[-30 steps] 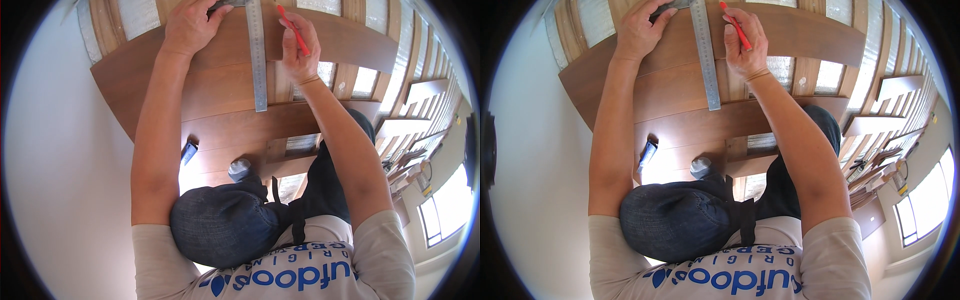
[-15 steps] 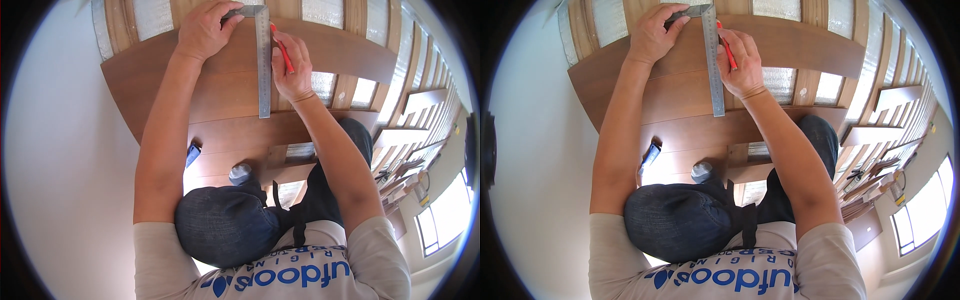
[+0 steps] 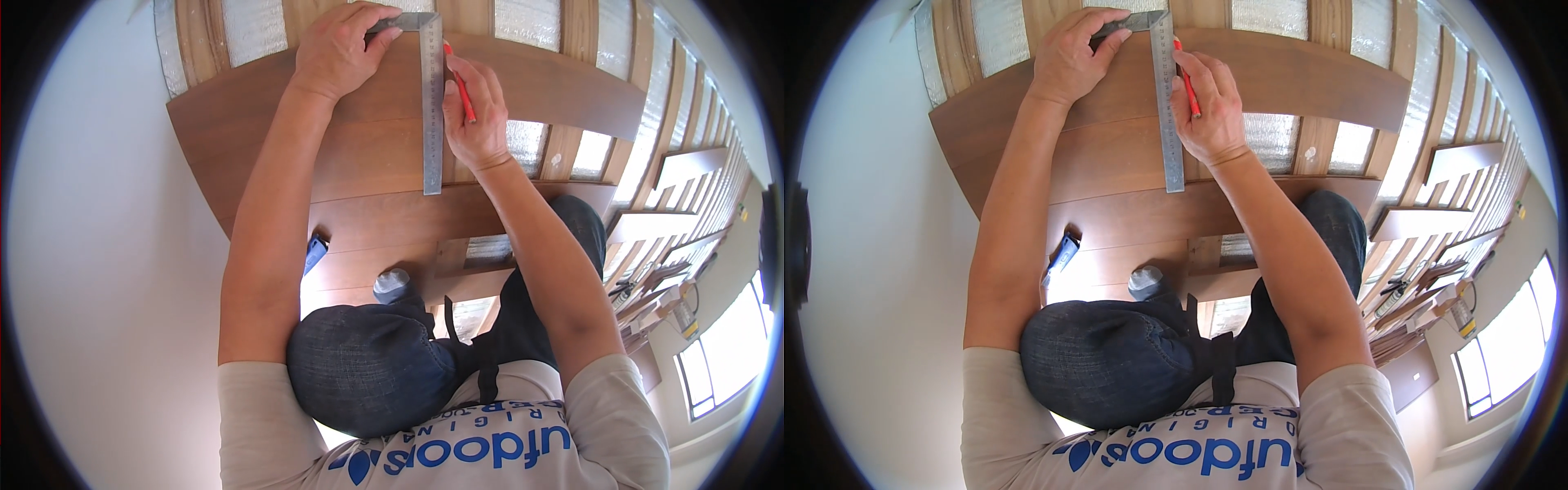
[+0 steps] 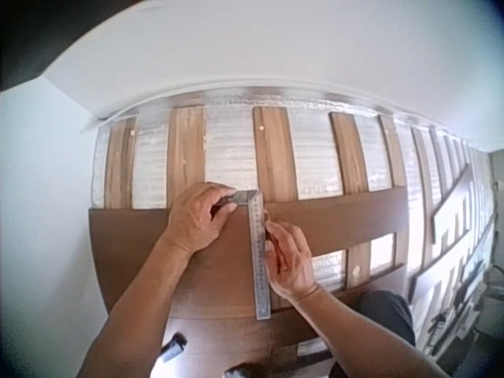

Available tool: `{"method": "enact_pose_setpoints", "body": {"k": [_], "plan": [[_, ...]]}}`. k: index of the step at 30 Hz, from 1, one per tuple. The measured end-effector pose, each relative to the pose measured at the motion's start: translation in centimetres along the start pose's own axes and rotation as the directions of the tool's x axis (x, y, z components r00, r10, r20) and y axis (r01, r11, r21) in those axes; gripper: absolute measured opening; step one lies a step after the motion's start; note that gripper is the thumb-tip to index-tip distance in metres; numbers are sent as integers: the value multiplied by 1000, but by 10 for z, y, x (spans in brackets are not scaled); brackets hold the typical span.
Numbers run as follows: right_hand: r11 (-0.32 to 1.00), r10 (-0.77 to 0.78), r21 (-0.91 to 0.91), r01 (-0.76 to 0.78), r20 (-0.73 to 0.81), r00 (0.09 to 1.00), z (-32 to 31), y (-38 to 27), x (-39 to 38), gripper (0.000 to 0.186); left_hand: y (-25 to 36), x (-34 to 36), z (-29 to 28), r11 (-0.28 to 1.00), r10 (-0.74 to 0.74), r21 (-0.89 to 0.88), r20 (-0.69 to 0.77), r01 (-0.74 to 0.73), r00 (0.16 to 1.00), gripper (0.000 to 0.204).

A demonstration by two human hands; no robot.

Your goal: The person prepares and installs floor panels by cutting them with a table saw, carrying them to the work area, and positioning them on the subfloor using a square and pencil for alignment.

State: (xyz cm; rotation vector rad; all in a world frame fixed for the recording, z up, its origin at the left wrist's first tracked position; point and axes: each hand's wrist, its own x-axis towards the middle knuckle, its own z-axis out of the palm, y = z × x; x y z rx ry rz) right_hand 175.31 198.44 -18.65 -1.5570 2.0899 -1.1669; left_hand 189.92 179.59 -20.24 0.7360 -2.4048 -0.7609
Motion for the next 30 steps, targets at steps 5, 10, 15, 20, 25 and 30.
{"method": "enact_pose_setpoints", "body": {"k": [5, 10, 15, 20, 25, 30], "plan": [[1000, -9, -27, 8, -32, 999, 1, -4, 1, 37, -1, 0, 0, 1000, -12, -2, 31, 12, 999, 22], [999, -2, -32, 1, -12, 1000, -4, -7, 2, 34, 0, -1, 1, 1000, -24, -20, 40, 24, 999, 22], [996, 47, 73, -48, 26, 999, -45, -36, -28, 32, -3, -6, 4, 995, -75, -63, 52, 78, 996, 22], [973, -231, 73, 219, 352, 907, -81, -76, -112, 47, -1, -3, 3, 997, -58, -49, 0, 58, 998, 23], [975, -71, -81, 208, 770, 634, -87, -108, -184, 68, 3, -17, -24, 984, -154, -111, -146, 139, 977, 25], [935, -106, -121, 333, 802, 587, -65, -102, -203, 70, 6, -124, -94, 958, -259, 19, -379, 287, 889, 26]]}}
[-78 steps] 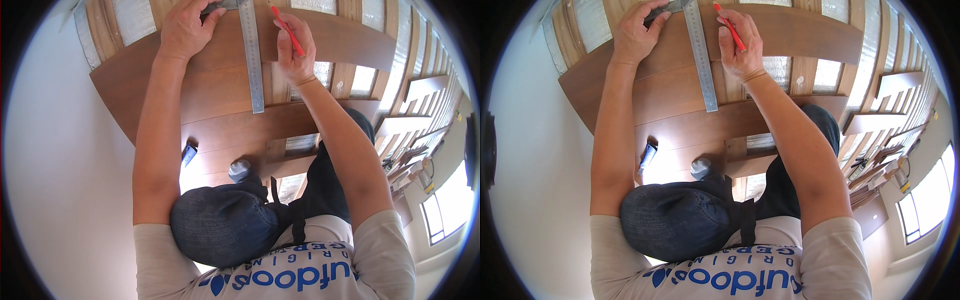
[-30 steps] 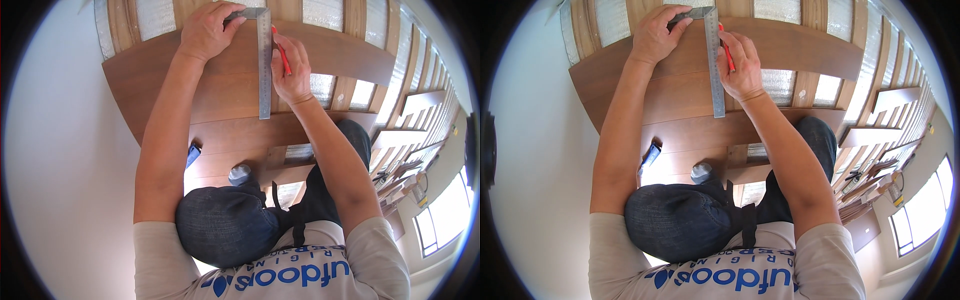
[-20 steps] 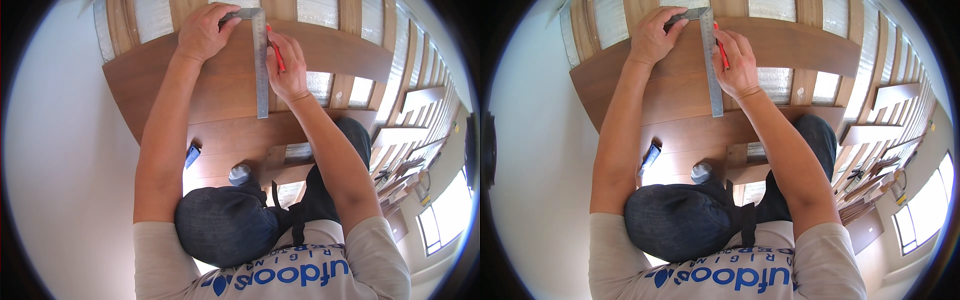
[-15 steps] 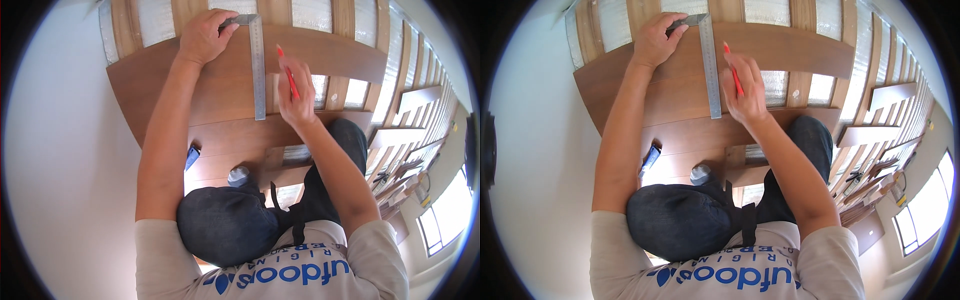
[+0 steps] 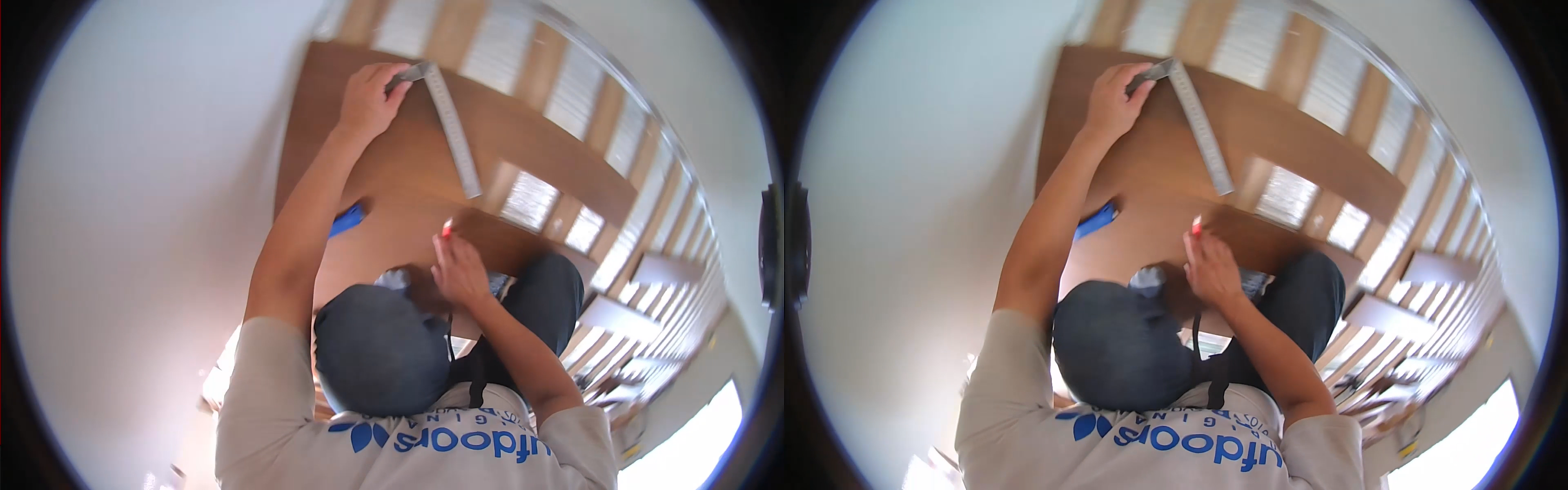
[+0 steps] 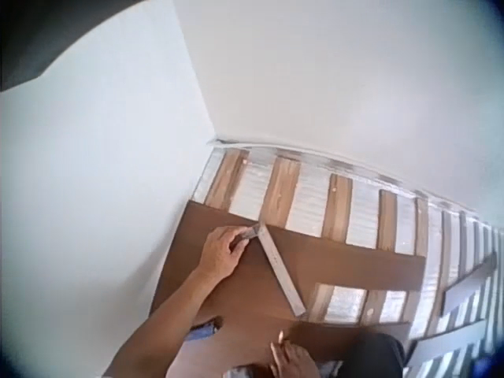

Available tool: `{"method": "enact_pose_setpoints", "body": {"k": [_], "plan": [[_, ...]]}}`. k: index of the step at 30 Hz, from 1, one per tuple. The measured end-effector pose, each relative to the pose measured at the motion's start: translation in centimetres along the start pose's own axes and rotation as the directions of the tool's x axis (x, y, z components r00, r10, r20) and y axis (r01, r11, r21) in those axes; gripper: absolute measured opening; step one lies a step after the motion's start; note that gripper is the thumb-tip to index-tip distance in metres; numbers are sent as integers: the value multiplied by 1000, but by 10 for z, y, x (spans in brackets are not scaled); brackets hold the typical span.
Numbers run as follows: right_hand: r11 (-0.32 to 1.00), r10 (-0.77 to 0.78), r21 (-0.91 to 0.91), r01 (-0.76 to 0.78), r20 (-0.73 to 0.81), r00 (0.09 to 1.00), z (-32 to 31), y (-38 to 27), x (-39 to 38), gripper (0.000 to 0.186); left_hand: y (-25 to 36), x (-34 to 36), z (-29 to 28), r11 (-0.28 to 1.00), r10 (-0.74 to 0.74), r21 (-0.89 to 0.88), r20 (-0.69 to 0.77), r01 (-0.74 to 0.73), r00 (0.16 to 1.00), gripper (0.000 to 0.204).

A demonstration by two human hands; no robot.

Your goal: The person prepares and installs floor panels by cutting them with a table saw, carrying them to the work area, and positioning them on the subfloor using a square and pencil for alignment.

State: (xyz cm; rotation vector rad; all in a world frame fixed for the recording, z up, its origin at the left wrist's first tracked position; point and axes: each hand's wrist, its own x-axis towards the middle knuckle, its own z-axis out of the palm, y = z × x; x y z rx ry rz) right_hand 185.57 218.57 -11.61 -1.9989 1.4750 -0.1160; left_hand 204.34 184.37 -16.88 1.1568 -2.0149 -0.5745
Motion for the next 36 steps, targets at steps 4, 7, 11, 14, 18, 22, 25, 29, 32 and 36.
{"method": "enact_pose_setpoints", "body": {"k": [4, 7, 11, 14, 18, 22, 25, 29, 32, 36], "plan": [[987, 26, -159, -28, -14, 1000, 6, -9, 21, 65, -17, -100, -94, 977, -65, 205, 21, 59, 998, 27], [988, 5, -154, 9, 90, 996, 10, -12, 32, 63, 10, -194, -167, 972, -193, 149, 75, 180, 978, 30], [988, 78, -137, -65, 94, 992, 3, -29, 32, 66, 92, -356, -250, 784, -602, 208, 22, 586, 798, 31], [955, 250, -210, -209, 191, 949, -2, -44, 39, 66, 154, -529, -276, 393, -887, 417, -62, 819, 458, 63], [991, 112, -85, -101, 134, 985, 25, -35, 30, 65, 244, -605, -258, 186, -980, 718, 186, 671, 73, 137], [996, 91, 11, -92, 91, 992, 18, -57, 29, 64, 234, -644, -221, 195, -954, 754, -4, 628, 301, 137], [982, 40, 186, -44, 23, 999, 12, -57, 29, 61, 230, -643, -229, 186, -971, 699, 22, 690, 240, 135], [969, -31, 238, 62, -130, 991, -39, -80, 21, 50, 237, -556, -257, 306, -952, 595, 185, 743, 244, 131], [971, -160, 130, 199, -258, 953, -80, -90, 24, 48, 222, -471, -249, 531, -847, 458, 316, 713, 427, 128], [927, -375, -93, 363, -283, 883, -129, -119, 55, 39, 193, -335, -209, 838, -546, 294, 432, 460, 718, 97]]}}
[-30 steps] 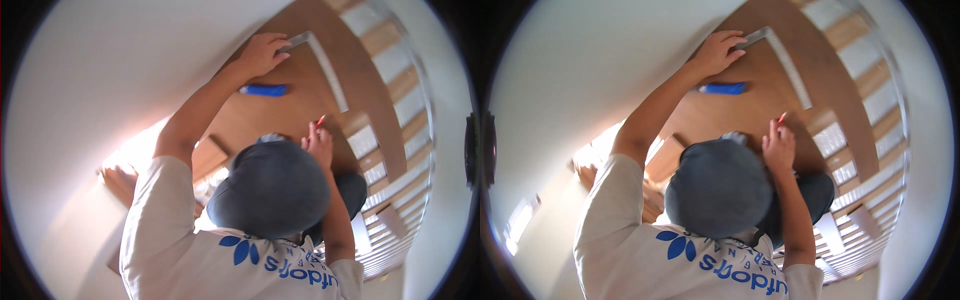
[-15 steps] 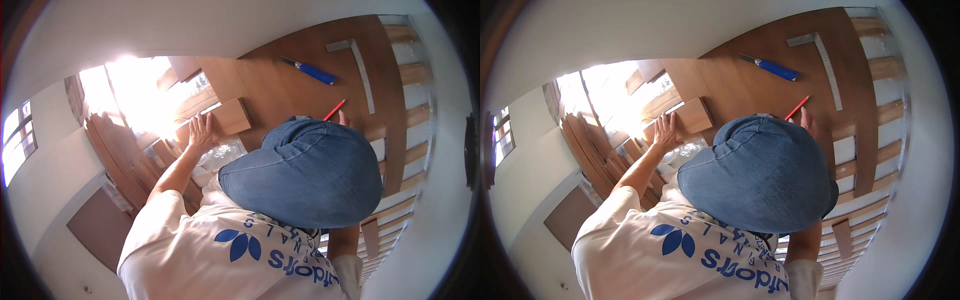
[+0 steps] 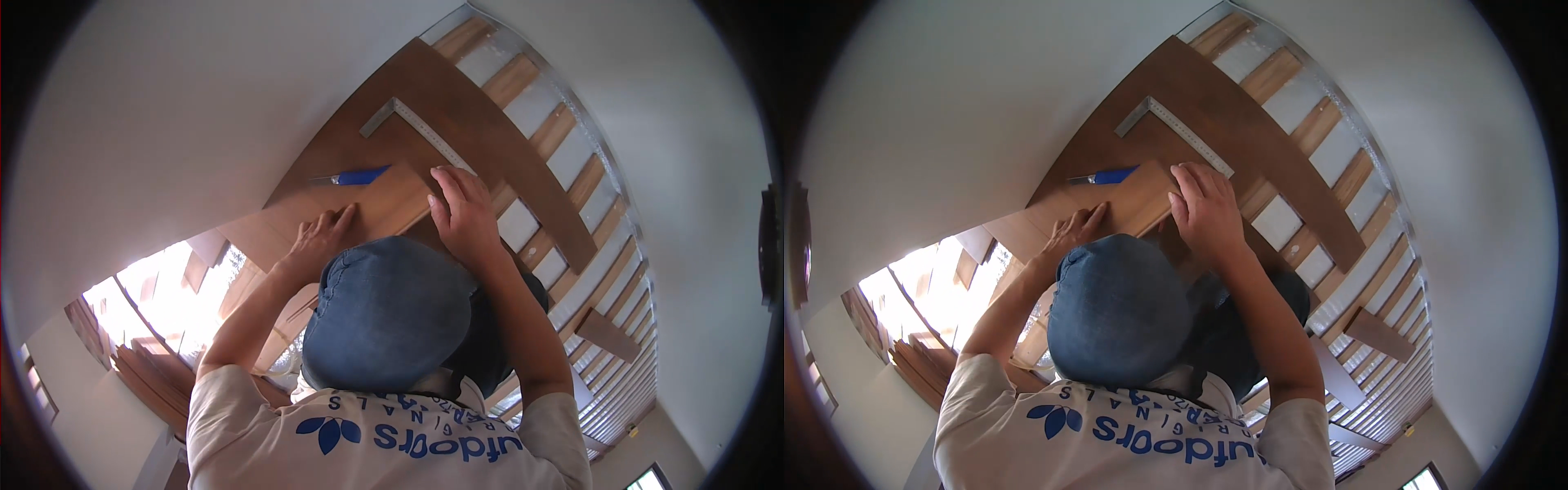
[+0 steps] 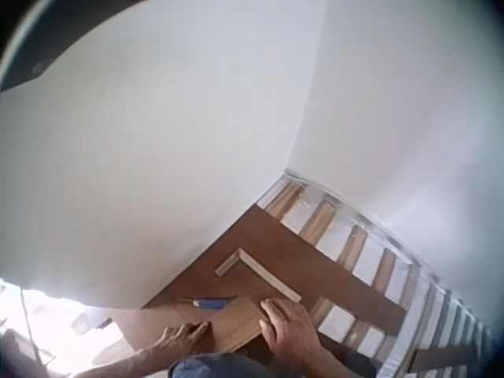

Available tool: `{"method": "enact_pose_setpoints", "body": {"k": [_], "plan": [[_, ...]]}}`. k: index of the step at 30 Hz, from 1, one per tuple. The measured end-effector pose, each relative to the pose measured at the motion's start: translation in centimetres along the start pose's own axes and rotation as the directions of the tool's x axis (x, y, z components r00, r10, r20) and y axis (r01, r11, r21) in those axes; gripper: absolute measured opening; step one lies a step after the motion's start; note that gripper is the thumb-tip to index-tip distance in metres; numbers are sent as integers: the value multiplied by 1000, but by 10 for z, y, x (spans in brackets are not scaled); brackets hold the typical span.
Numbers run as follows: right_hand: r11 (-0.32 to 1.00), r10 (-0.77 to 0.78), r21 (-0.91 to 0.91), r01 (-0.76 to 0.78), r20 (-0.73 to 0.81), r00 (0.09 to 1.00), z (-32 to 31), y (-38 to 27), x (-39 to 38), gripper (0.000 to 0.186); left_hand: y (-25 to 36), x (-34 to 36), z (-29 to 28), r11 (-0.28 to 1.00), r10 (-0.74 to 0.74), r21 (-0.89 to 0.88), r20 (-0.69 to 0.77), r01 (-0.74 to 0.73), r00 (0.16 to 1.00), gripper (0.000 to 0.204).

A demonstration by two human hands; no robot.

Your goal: The person prepares and installs floor panels by cutting them with a table saw, carrying them to the work area, and positioning them on the subfloor using a square and pencil for alignment.

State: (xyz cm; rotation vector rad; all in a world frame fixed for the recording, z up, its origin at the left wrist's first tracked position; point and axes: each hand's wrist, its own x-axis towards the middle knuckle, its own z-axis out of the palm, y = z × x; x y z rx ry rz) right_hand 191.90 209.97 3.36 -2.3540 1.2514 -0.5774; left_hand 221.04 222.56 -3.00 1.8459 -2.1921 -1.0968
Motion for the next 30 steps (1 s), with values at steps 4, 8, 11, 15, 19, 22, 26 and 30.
{"method": "enact_pose_setpoints", "body": {"k": [4, 8, 11, 15, 19, 22, 26, 30], "plan": [[932, -38, -353, 84, 136, 990, -18, 43, 25, 34, 95, 122, -41, 851, 441, 299, 40, -432, 896, 101], [872, 479, -195, -449, 146, 866, -56, 94, 27, 34, 136, 199, -59, 644, 700, 405, 30, -649, 713, 96], [769, 627, -192, -610, 36, 778, -73, 148, 14, 38, 154, 251, -58, 571, 820, 329, -193, -752, 539, 84], [629, 743, -295, -720, -46, 668, -90, 241, 2, 44, 138, 328, -61, 686, 687, 179, -479, -706, 546, 62], [544, 773, -327, -773, -163, 614, -98, 319, 29, 51, 75, 415, -44, 973, 204, 35, -594, -229, 778, 65], [591, 741, -336, -733, -133, 659, -91, 356, 78, 53, 30, 439, -20, 968, 183, 239, -484, -73, 856, 76], [670, 693, -313, -673, -64, 719, -52, 394, 135, 53, 20, 443, 0, 938, 139, 346, -343, -13, 929, 84], [714, 657, -306, -630, -19, 754, -9, 404, 185, 54, 17, 445, 0, 937, 146, 348, -339, -20, 930, 82]]}}
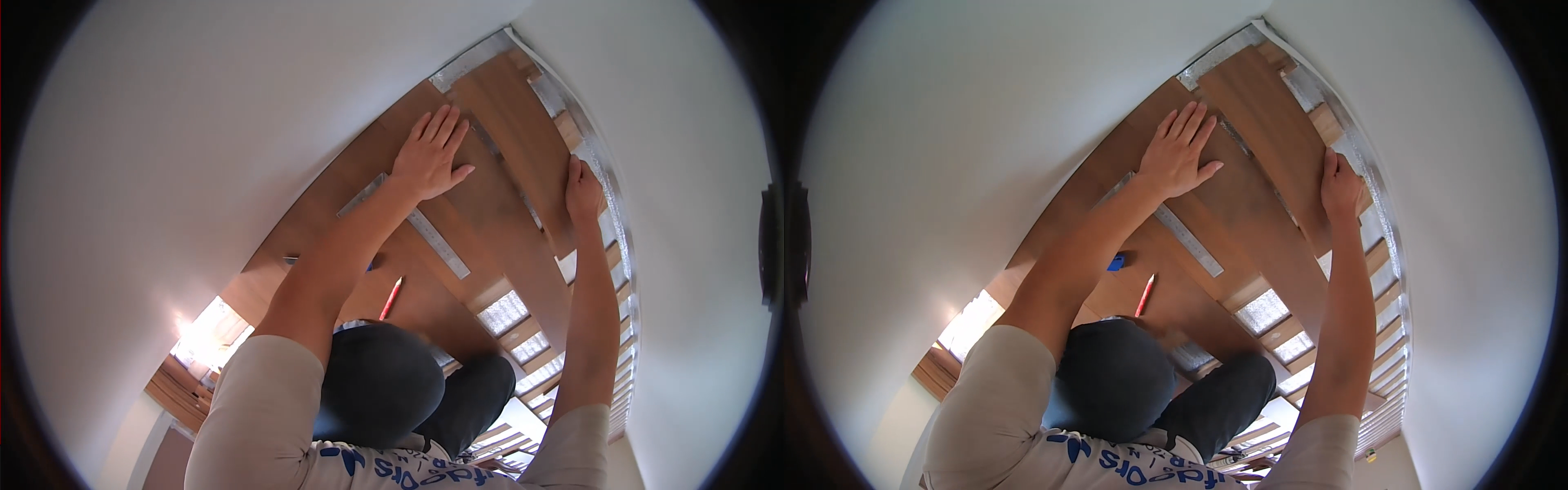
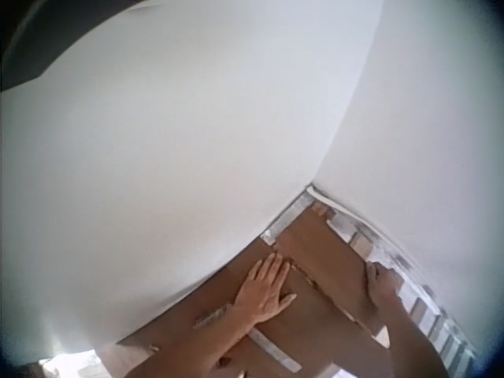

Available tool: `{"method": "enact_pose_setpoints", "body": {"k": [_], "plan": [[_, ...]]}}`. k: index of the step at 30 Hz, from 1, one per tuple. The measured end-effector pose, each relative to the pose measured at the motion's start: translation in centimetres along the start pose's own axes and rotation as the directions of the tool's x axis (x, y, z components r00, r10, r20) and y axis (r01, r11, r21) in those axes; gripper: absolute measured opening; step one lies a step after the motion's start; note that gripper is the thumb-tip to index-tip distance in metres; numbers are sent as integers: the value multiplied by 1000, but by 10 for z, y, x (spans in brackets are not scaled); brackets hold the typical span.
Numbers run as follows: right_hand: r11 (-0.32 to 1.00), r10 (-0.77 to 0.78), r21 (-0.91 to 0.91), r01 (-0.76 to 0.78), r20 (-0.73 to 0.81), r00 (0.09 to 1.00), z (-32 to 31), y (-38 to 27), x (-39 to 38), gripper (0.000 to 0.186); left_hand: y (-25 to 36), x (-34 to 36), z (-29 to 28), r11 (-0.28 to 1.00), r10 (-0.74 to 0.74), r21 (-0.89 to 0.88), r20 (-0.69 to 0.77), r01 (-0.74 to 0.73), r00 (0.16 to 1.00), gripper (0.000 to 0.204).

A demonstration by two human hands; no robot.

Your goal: The person prepares and installs floor panels by cutting them with a table saw, carrying them to the work area, and positioning them on the subfloor using a square and pencil for alignment.

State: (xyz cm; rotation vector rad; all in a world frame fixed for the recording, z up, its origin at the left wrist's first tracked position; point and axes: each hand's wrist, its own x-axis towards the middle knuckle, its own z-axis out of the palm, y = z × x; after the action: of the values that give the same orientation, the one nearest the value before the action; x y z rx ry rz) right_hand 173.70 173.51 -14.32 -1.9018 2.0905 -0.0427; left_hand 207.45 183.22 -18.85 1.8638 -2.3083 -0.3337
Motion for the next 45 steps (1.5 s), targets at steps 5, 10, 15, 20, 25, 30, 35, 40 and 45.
{"method": "enact_pose_setpoints", "body": {"k": [5, 10, 15, 20, 25, 30, 35, 40, 45], "plan": [[999, 32, 13, -33, 40, 999, 32, -15, 18, 52, 0, 3, -1, 998, -9, -61, 2, 9, 1000, 81], [999, 49, -16, -49, 43, 998, 27, -34, 9, 49, -2, 2, -2, 997, -9, -72, 10, 10, 1000, 81], [999, 23, -27, -22, 52, 998, 30, -37, 12, 46, -2, 4, -1, 999, -5, -52, 21, 6, 1000, 82], [987, -156, 6, 158, -127, 979, 50, -23, 15, 38, 1, 6, -2, 998, 10, -56, 15, -9, 1000, 82], [986, -125, 83, 143, -194, 973, 61, -46, 10, 33, -7, -1, -2, 1000, 10, -26, -23, -11, 1000, 81], [969, -240, -30, 243, -314, 919, 78, -31, 16, 30, -5, 2, -2, 999, 37, -17, -33, -37, 999, 81], [979, -128, -191, 65, -342, 931, 91, -39, -2, 32, 6, 14, 5, 997, 35, -66, 36, -33, 999, 82], [966, -96, -259, 29, -253, 963, 83, -86, -10, 31, 3, 10, 2, 998, 5, 64, 31, -7, 1000, 82], [992, 89, -43, -119, -431, 898, 106, -88, -13, 35, 9, 10, 15, 991, 71, 119, -16, -68, 997, 82]]}}
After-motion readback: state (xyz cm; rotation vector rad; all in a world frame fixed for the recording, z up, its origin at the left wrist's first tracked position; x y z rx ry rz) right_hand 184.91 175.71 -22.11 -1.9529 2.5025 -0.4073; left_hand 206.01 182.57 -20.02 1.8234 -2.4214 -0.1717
